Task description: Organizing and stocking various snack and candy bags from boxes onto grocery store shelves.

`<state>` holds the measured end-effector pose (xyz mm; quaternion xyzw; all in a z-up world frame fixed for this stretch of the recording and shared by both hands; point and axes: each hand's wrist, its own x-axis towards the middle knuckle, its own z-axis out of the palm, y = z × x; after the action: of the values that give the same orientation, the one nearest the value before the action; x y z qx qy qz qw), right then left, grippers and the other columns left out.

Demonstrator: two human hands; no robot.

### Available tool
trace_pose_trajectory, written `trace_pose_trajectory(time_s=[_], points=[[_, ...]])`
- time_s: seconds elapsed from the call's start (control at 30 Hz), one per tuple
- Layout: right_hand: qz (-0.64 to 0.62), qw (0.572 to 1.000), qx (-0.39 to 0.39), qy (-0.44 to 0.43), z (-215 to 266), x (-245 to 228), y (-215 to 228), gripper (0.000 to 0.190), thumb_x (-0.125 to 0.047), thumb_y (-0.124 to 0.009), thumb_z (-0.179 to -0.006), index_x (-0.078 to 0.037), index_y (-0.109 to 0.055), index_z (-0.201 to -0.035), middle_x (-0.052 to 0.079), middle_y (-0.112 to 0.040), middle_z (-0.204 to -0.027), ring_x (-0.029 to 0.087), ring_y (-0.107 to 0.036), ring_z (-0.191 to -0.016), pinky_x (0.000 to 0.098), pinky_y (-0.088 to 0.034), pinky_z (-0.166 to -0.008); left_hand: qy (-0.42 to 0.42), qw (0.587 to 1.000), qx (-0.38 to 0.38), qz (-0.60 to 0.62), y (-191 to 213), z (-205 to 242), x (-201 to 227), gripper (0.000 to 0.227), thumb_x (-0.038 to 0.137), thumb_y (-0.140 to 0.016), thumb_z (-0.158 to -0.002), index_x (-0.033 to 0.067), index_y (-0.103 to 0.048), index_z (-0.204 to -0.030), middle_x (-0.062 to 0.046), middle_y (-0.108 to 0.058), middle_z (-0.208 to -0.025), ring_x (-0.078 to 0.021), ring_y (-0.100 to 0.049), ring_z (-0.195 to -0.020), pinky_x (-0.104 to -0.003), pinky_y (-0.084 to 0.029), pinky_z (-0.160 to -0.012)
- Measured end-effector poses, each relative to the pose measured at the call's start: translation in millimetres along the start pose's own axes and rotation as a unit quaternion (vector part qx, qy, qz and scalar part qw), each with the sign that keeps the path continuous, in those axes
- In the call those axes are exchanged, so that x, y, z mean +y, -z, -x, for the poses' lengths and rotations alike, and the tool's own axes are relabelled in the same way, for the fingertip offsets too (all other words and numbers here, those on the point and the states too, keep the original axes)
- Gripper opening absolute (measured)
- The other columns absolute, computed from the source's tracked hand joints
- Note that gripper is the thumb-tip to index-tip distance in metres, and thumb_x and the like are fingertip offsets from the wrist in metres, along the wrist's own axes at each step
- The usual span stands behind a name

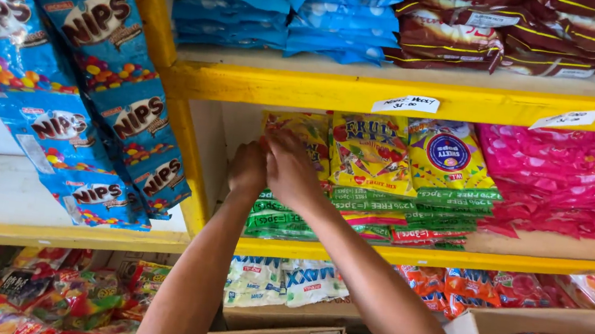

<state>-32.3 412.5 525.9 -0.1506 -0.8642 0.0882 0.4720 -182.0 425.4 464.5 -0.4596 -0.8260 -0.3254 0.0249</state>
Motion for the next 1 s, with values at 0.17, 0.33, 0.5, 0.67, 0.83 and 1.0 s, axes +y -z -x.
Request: trace_pose_trajectory(time_s=[0.17, 0.33, 0.5, 0.67, 0.83, 1.0], points=[[0.167, 0.977, -0.087, -0.102, -26.0, 61.7, -43.2, 0.046, -0.022, -0.060, -0.091, 0.001, -0.060, -0.130, 0.024, -0.055, -0.142, 0.042, -0.044, -0.141, 0.0501, -0.030, -0.122, 0.019, 0.999, 0.020, 0.023, -6.9, 4.9, -7.2, 0.040, 0.037, -0.063, -0.092, 0.0067, -0.068, -0.117, -0.026, -0.062, -0.122, -0.0456, -0.062, -0.112, -0.054, -0.053, -0.095], [0.241, 0.952, -0.126, -0.144, -22.5, 80.3, -50.7, 0.060, -0.029, -0.054, -0.092, -0.007, -0.048, -0.147, 0.027, -0.035, -0.158, 0.045, -0.031, -0.146, 0.0557, -0.015, -0.121, 0.020, 0.998, 0.063, 0.010, 5.0, 17.2, 0.1, 0.042, 0.041, -0.065, -0.089, 0.0102, -0.069, -0.118, -0.028, -0.061, -0.117, -0.0472, -0.062, -0.108, -0.055, -0.051, -0.093], [0.243, 0.939, -0.156, -0.187, -18.8, 70.4, -45.0, 0.057, -0.035, -0.048, -0.096, -0.018, -0.047, -0.150, 0.019, -0.033, -0.162, 0.043, -0.025, -0.151, 0.0562, -0.010, -0.123, -0.010, 0.996, 0.062, 0.065, -13.2, 17.5, -12.2, 0.042, 0.038, -0.063, -0.091, 0.0086, -0.067, -0.120, -0.027, -0.063, -0.113, -0.0475, -0.063, -0.105, -0.057, -0.052, -0.092], [0.231, 0.937, -0.160, -0.209, -20.0, 66.0, -44.8, 0.053, -0.040, -0.043, -0.100, -0.024, -0.047, -0.151, 0.016, -0.033, -0.163, 0.043, -0.025, -0.151, 0.0572, -0.011, -0.124, -0.022, 0.993, 0.058, 0.098, -22.8, 13.9, -23.0, 0.037, 0.035, -0.065, -0.090, 0.0126, -0.069, -0.119, -0.027, -0.063, -0.109, -0.0483, -0.062, -0.102, -0.057, -0.051, -0.090], [0.231, 0.928, -0.181, -0.230, -22.6, 65.5, -43.7, 0.054, -0.040, -0.043, -0.099, -0.023, -0.046, -0.151, 0.015, -0.030, -0.163, 0.043, -0.022, -0.151, 0.0589, -0.010, -0.122, -0.022, 0.983, 0.034, 0.180, -31.9, 12.6, -31.0, 0.036, 0.027, -0.065, -0.090, 0.0142, -0.069, -0.123, -0.030, -0.064, -0.102, -0.0481, -0.064, -0.096, -0.054, -0.053, -0.086], [0.215, 0.924, -0.190, -0.251, -22.3, 53.1, -36.3, 0.053, -0.041, -0.039, -0.100, -0.028, -0.047, -0.151, 0.014, -0.028, -0.165, 0.041, -0.022, -0.153, 0.0578, -0.011, -0.124, -0.116, 0.952, 0.062, 0.276, -59.7, 20.8, -66.2, 0.028, 0.019, -0.055, -0.096, 0.0098, -0.069, -0.119, -0.029, -0.071, -0.108, -0.0493, -0.064, -0.102, -0.053, -0.053, -0.085]])
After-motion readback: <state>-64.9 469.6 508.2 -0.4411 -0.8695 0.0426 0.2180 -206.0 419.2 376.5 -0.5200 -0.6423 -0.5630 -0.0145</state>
